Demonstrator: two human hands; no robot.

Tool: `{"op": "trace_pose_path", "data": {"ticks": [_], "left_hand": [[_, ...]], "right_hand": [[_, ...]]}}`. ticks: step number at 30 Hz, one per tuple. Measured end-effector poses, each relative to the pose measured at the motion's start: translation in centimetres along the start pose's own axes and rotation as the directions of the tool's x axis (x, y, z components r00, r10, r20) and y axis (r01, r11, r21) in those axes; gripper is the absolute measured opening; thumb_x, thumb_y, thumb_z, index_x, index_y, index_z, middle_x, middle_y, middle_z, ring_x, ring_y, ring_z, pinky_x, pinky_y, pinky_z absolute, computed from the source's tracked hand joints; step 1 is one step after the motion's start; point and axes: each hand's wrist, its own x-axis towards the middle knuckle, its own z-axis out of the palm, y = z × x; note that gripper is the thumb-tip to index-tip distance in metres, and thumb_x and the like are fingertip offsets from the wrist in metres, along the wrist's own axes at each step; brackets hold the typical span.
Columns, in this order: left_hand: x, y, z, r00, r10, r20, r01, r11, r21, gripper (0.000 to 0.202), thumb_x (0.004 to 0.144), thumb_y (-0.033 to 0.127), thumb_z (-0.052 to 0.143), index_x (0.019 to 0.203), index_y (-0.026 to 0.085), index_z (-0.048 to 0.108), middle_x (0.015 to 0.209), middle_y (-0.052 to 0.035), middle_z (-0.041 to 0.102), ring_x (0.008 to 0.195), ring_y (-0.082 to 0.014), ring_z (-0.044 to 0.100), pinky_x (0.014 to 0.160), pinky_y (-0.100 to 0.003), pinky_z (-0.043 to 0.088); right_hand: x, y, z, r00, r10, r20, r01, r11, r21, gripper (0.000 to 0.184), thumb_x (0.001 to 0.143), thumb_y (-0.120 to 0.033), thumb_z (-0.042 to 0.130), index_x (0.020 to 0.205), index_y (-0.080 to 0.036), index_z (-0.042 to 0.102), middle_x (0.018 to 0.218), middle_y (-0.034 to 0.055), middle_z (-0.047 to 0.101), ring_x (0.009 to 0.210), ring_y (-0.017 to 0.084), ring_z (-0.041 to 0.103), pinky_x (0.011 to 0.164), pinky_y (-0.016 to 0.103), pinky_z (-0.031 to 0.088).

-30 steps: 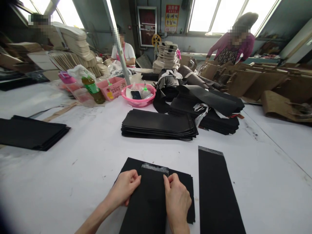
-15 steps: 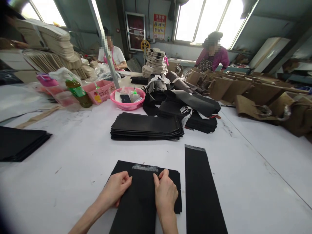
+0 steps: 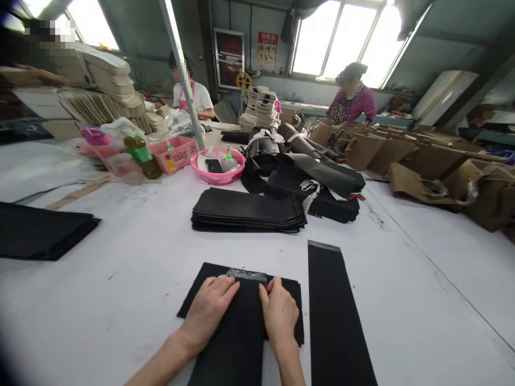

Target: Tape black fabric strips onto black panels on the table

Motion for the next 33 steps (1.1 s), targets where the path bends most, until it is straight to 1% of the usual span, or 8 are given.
{"op": "trace_pose_path", "data": {"ticks": [2, 5, 9, 13, 18, 25, 29, 33], "left_hand": [[-0.2, -0.3, 0.7, 0.995, 0.100, -0.029, -0.100, 0.995, -0.005, 0.030, 0.091, 0.009, 0.049, 0.120, 0.017, 0.053, 0.123, -0.0087, 0.058, 0.112, -0.0245, 0.053, 0.092, -0.040, 0.041], [-0.4, -0.7, 1.2, 0.996, 0.088, -0.030, -0.089, 0.996, -0.031, 0.030, 0.093, 0.011, 0.046, 0.121, 0.019, 0.054, 0.125, -0.0081, 0.057, 0.114, -0.0241, 0.052, 0.093, -0.041, 0.040], [-0.4, -0.9, 0.8, 0.997, 0.070, -0.012, -0.071, 0.993, -0.097, 0.028, 0.094, 0.012, 0.045, 0.119, 0.021, 0.054, 0.124, -0.0060, 0.057, 0.114, -0.0233, 0.051, 0.093, -0.041, 0.039], [0.4, -1.0, 0.1, 0.999, 0.042, -0.017, -0.045, 0.982, -0.185, 0.019, 0.095, 0.016, 0.046, 0.107, 0.022, 0.059, 0.112, -0.0038, 0.061, 0.104, -0.0215, 0.054, 0.089, -0.041, 0.040], [1.8, -1.6, -0.1, 1.000, 0.006, 0.021, -0.001, 0.974, -0.227, 0.013, 0.092, 0.013, 0.048, 0.091, 0.019, 0.058, 0.092, -0.0023, 0.060, 0.090, -0.0198, 0.055, 0.082, -0.037, 0.043], [3.6, -2.8, 0.1, 0.998, 0.058, 0.009, -0.056, 0.983, -0.175, 0.043, 0.085, 0.006, 0.053, 0.125, 0.021, 0.048, 0.128, -0.0089, 0.051, 0.124, -0.0239, 0.043, 0.105, -0.042, 0.035], [4.2, -3.3, -0.5, 0.988, 0.137, 0.065, -0.118, 0.962, -0.246, 0.030, 0.086, 0.009, 0.054, 0.114, 0.022, 0.056, 0.116, -0.0053, 0.057, 0.117, -0.0207, 0.048, 0.106, -0.041, 0.034], [4.0, -3.1, -0.6, 0.984, 0.173, 0.029, -0.162, 0.960, -0.227, 0.025, 0.091, 0.014, 0.051, 0.113, 0.023, 0.057, 0.110, -0.0040, 0.058, 0.114, -0.0192, 0.049, 0.108, -0.041, 0.034]], "right_hand": [[0.3, 0.5, -0.5, 0.997, -0.001, 0.075, -0.007, 0.995, 0.097, 0.024, 0.093, -0.041, 0.046, 0.079, -0.022, 0.051, 0.058, -0.0033, 0.060, 0.059, 0.016, 0.062, 0.051, 0.023, 0.028], [0.8, 0.9, -1.4, 0.997, -0.005, 0.072, -0.003, 0.993, 0.115, 0.018, 0.092, -0.040, 0.048, 0.086, -0.023, 0.053, 0.060, -0.0057, 0.061, 0.055, 0.013, 0.059, 0.052, 0.023, 0.032], [1.4, -0.3, -1.8, 0.943, -0.309, -0.121, 0.305, 0.951, -0.049, 0.012, 0.087, -0.028, 0.058, 0.099, -0.025, 0.059, 0.092, -0.0003, 0.065, 0.087, 0.018, 0.061, 0.068, 0.026, 0.042], [2.5, -1.9, -1.5, 0.853, -0.519, -0.056, 0.509, 0.851, -0.126, 0.024, 0.081, -0.019, 0.066, 0.103, -0.027, 0.063, 0.098, 0.0022, 0.062, 0.095, 0.020, 0.056, 0.078, 0.029, 0.045], [3.7, -1.8, -1.6, 0.828, -0.560, -0.022, 0.555, 0.825, -0.105, 0.015, 0.080, -0.019, 0.068, 0.092, -0.026, 0.064, 0.091, 0.0006, 0.060, 0.091, 0.019, 0.055, 0.076, 0.029, 0.045], [3.6, -1.2, -1.3, 0.805, -0.591, -0.045, 0.590, 0.806, -0.036, 0.015, 0.080, -0.017, 0.067, 0.090, -0.025, 0.060, 0.094, -0.0013, 0.057, 0.092, 0.017, 0.053, 0.079, 0.028, 0.044], [3.5, -0.8, -1.0, 0.790, -0.611, -0.054, 0.612, 0.791, -0.001, 0.012, 0.081, -0.017, 0.066, 0.088, -0.024, 0.060, 0.093, -0.0021, 0.059, 0.092, 0.016, 0.054, 0.080, 0.028, 0.044], [3.6, -0.6, -0.9, 0.782, -0.620, -0.066, 0.622, 0.783, 0.015, 0.035, 0.082, -0.015, 0.065, 0.114, -0.027, 0.056, 0.096, -0.0015, 0.061, 0.094, 0.016, 0.054, 0.083, 0.029, 0.045]]}}
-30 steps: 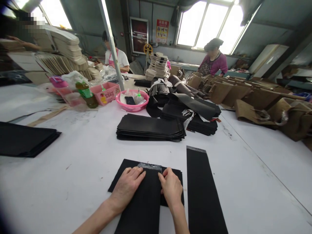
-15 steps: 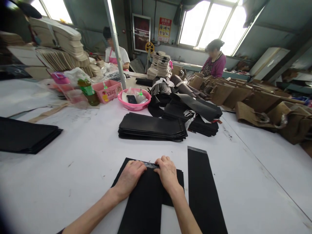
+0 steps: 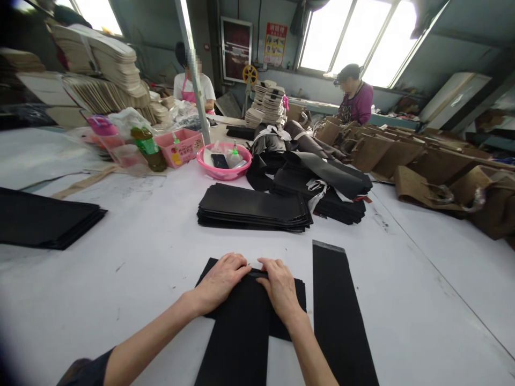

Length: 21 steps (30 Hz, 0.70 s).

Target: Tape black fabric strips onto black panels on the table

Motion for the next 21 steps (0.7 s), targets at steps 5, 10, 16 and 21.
{"op": "trace_pose_path", "data": {"ticks": [5, 10, 16, 21], "left_hand": [[-0.5, 0.0, 1.0, 0.999, 0.046, -0.017, -0.044, 0.994, 0.098, 0.027, 0.093, 0.014, 0.048, 0.118, 0.021, 0.054, 0.114, -0.0050, 0.057, 0.116, -0.0211, 0.048, 0.110, -0.042, 0.032], [-0.9, -0.4, 1.5, 0.994, 0.107, -0.026, -0.101, 0.977, 0.189, 0.031, 0.095, 0.014, 0.043, 0.125, 0.017, 0.050, 0.119, -0.0076, 0.056, 0.122, -0.0235, 0.046, 0.112, -0.043, 0.028], [-1.1, -0.4, 1.6, 0.989, 0.143, -0.022, -0.136, 0.971, 0.197, 0.038, 0.096, 0.014, 0.040, 0.134, 0.017, 0.042, 0.123, -0.0068, 0.056, 0.122, -0.0230, 0.046, 0.114, -0.042, 0.026], [-1.2, -0.5, 2.0, 0.986, 0.163, -0.037, -0.152, 0.968, 0.202, 0.032, 0.095, 0.015, 0.043, 0.126, 0.014, 0.050, 0.122, -0.0074, 0.056, 0.124, -0.0235, 0.045, 0.114, -0.043, 0.026]], "right_hand": [[-0.1, 0.2, 0.1, 0.997, -0.068, 0.038, 0.070, 0.996, -0.049, 0.020, 0.086, -0.018, 0.063, 0.103, -0.029, 0.065, 0.097, -0.0003, 0.061, 0.095, 0.017, 0.053, 0.082, 0.028, 0.045], [-0.3, 0.3, 0.5, 0.995, -0.088, 0.035, 0.091, 0.993, -0.079, 0.015, 0.090, -0.020, 0.058, 0.101, -0.027, 0.066, 0.098, 0.0007, 0.060, 0.094, 0.016, 0.052, 0.082, 0.027, 0.044], [-0.6, 0.1, 0.5, 0.994, -0.107, 0.029, 0.109, 0.986, -0.126, 0.015, 0.094, -0.022, 0.052, 0.098, -0.027, 0.066, 0.097, 0.0004, 0.059, 0.092, 0.015, 0.052, 0.079, 0.026, 0.042], [-0.8, 0.4, 1.0, 0.990, -0.138, -0.001, 0.137, 0.983, -0.122, 0.016, 0.096, -0.024, 0.048, 0.096, -0.026, 0.065, 0.097, 0.0018, 0.058, 0.092, 0.016, 0.051, 0.079, 0.028, 0.041]]}}
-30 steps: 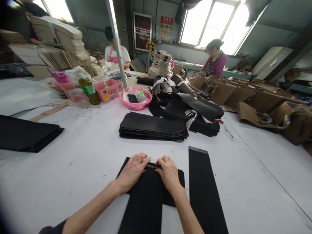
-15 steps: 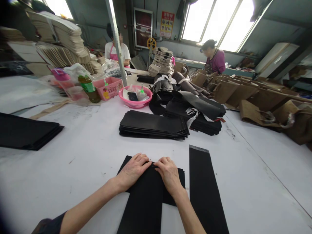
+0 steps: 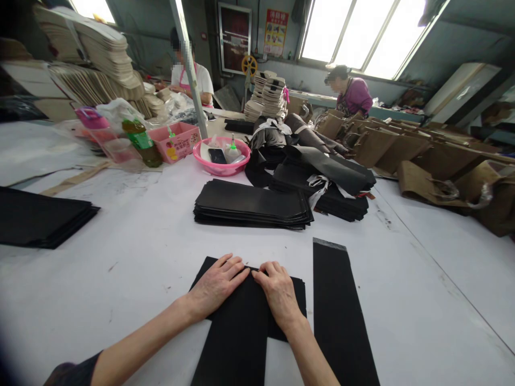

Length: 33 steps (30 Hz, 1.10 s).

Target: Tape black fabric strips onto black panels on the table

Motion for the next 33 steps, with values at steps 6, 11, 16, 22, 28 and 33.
{"op": "trace_pose_path", "data": {"ticks": [6, 11, 16, 22, 28, 33], "left_hand": [[-0.3, -0.1, 0.5, 1.000, 0.026, -0.001, -0.026, 0.999, 0.025, 0.033, 0.095, 0.015, 0.043, 0.127, 0.014, 0.049, 0.123, -0.0098, 0.056, 0.124, -0.0259, 0.046, 0.111, -0.045, 0.030], [-0.1, -0.1, 0.2, 0.999, 0.033, 0.040, -0.035, 0.998, 0.054, 0.033, 0.095, 0.015, 0.043, 0.127, 0.013, 0.049, 0.124, -0.0100, 0.054, 0.124, -0.0266, 0.045, 0.111, -0.045, 0.031], [0.1, 0.1, 0.0, 0.996, 0.053, 0.074, -0.060, 0.994, 0.092, 0.033, 0.095, 0.015, 0.041, 0.126, 0.011, 0.049, 0.125, -0.0110, 0.054, 0.124, -0.0276, 0.044, 0.109, -0.047, 0.031], [0.1, 0.5, 0.1, 0.996, 0.048, 0.072, -0.057, 0.990, 0.125, 0.037, 0.095, 0.013, 0.039, 0.131, 0.011, 0.045, 0.126, -0.0112, 0.054, 0.124, -0.0267, 0.045, 0.109, -0.047, 0.032], [0.1, 0.8, 0.4, 0.995, 0.056, 0.078, -0.068, 0.983, 0.171, 0.036, 0.094, 0.014, 0.042, 0.129, 0.011, 0.046, 0.126, -0.0126, 0.054, 0.123, -0.0280, 0.046, 0.105, -0.048, 0.036], [0.2, 0.8, 0.6, 0.996, 0.043, 0.080, -0.055, 0.985, 0.164, 0.039, 0.094, 0.015, 0.043, 0.133, 0.014, 0.043, 0.124, -0.0118, 0.053, 0.121, -0.0275, 0.046, 0.106, -0.049, 0.035]], "right_hand": [[-0.4, 0.5, 0.8, 0.999, -0.037, -0.032, 0.038, 0.999, 0.014, 0.014, 0.094, -0.021, 0.051, 0.102, -0.026, 0.062, 0.100, 0.0024, 0.056, 0.093, 0.017, 0.050, 0.079, 0.031, 0.041], [-0.5, 0.6, 0.8, 0.999, -0.033, -0.015, 0.033, 0.999, 0.020, 0.016, 0.095, -0.021, 0.049, 0.105, -0.027, 0.060, 0.102, 0.0028, 0.055, 0.096, 0.018, 0.050, 0.081, 0.032, 0.041], [-0.6, 0.4, 1.1, 1.000, -0.028, 0.007, 0.028, 1.000, -0.008, 0.024, 0.092, -0.017, 0.053, 0.113, -0.028, 0.058, 0.106, 0.0035, 0.055, 0.098, 0.019, 0.050, 0.084, 0.033, 0.042], [-0.2, 0.5, 0.2, 0.995, -0.095, 0.043, 0.097, 0.994, -0.047, 0.021, 0.093, -0.018, 0.051, 0.111, -0.024, 0.059, 0.102, 0.0037, 0.057, 0.096, 0.019, 0.051, 0.084, 0.033, 0.044], [0.1, 1.9, -1.1, 0.980, -0.186, 0.075, 0.187, 0.982, -0.003, 0.016, 0.095, -0.021, 0.049, 0.105, -0.023, 0.061, 0.096, 0.0023, 0.059, 0.092, 0.016, 0.053, 0.078, 0.029, 0.046], [0.0, 1.9, -0.8, 0.980, -0.173, 0.100, 0.174, 0.985, -0.002, 0.017, 0.096, -0.020, 0.045, 0.104, -0.022, 0.061, 0.099, 0.0028, 0.058, 0.094, 0.017, 0.052, 0.081, 0.030, 0.046]]}}
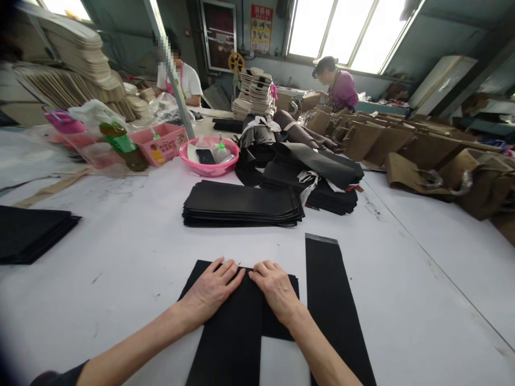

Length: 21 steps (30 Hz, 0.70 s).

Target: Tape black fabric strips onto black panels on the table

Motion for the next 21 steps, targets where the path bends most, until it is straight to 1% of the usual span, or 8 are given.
{"op": "trace_pose_path", "data": {"ticks": [2, 5, 10, 13, 17, 21], "left_hand": [[0.1, 0.0, 0.0, 1.000, -0.001, -0.004, 0.001, 1.000, -0.002, 0.040, 0.094, 0.015, 0.043, 0.134, 0.015, 0.042, 0.121, -0.0111, 0.054, 0.120, -0.0280, 0.047, 0.105, -0.049, 0.035], [0.2, 0.2, -0.1, 1.000, 0.004, -0.002, -0.004, 1.000, 0.012, 0.040, 0.093, 0.014, 0.044, 0.133, 0.014, 0.043, 0.120, -0.0119, 0.054, 0.119, -0.0296, 0.048, 0.104, -0.049, 0.036], [0.3, 0.3, -0.2, 1.000, 0.009, 0.017, -0.010, 0.999, 0.034, 0.041, 0.092, 0.014, 0.046, 0.133, 0.017, 0.043, 0.122, -0.0125, 0.054, 0.120, -0.0294, 0.048, 0.103, -0.049, 0.037], [0.4, 0.2, -0.4, 1.000, 0.007, 0.019, -0.008, 0.999, 0.042, 0.041, 0.092, 0.014, 0.046, 0.133, 0.018, 0.044, 0.123, -0.0126, 0.054, 0.120, -0.0287, 0.048, 0.104, -0.048, 0.036], [0.8, 0.2, -0.8, 0.999, -0.002, 0.043, 0.001, 1.000, 0.022, 0.045, 0.092, 0.011, 0.044, 0.136, 0.019, 0.041, 0.121, -0.0121, 0.055, 0.118, -0.0277, 0.049, 0.102, -0.049, 0.038], [1.1, 0.3, -1.2, 0.998, 0.002, 0.065, -0.003, 1.000, 0.016, 0.048, 0.092, 0.012, 0.042, 0.139, 0.022, 0.038, 0.119, -0.0114, 0.054, 0.117, -0.0279, 0.049, 0.102, -0.050, 0.037]], "right_hand": [[0.0, -0.3, 0.1, 1.000, 0.013, 0.010, -0.013, 1.000, -0.007, 0.017, 0.096, -0.019, 0.046, 0.103, -0.021, 0.061, 0.100, 0.0035, 0.058, 0.094, 0.017, 0.051, 0.081, 0.030, 0.046], [0.0, -0.3, -0.1, 1.000, 0.012, 0.015, -0.012, 1.000, -0.013, 0.017, 0.094, -0.018, 0.049, 0.106, -0.022, 0.060, 0.101, 0.0038, 0.058, 0.095, 0.018, 0.052, 0.081, 0.030, 0.046], [-0.6, 0.9, -0.3, 1.000, 0.024, 0.003, -0.024, 1.000, -0.003, 0.015, 0.093, -0.021, 0.052, 0.104, -0.024, 0.062, 0.096, 0.0014, 0.060, 0.092, 0.017, 0.053, 0.078, 0.029, 0.045], [-0.9, 1.4, -0.4, 1.000, 0.024, -0.008, -0.024, 1.000, -0.006, 0.015, 0.093, -0.022, 0.053, 0.104, -0.025, 0.063, 0.094, 0.0009, 0.060, 0.092, 0.016, 0.053, 0.078, 0.029, 0.045], [-1.0, 1.1, -0.7, 1.000, 0.008, -0.012, -0.008, 1.000, -0.020, 0.015, 0.093, -0.021, 0.054, 0.103, -0.025, 0.063, 0.095, 0.0012, 0.059, 0.092, 0.016, 0.053, 0.079, 0.028, 0.046], [-1.0, 0.6, -1.0, 1.000, 0.014, -0.012, -0.014, 0.999, -0.035, 0.014, 0.091, -0.018, 0.055, 0.102, -0.024, 0.063, 0.095, 0.0023, 0.059, 0.091, 0.016, 0.053, 0.077, 0.028, 0.046]]}}
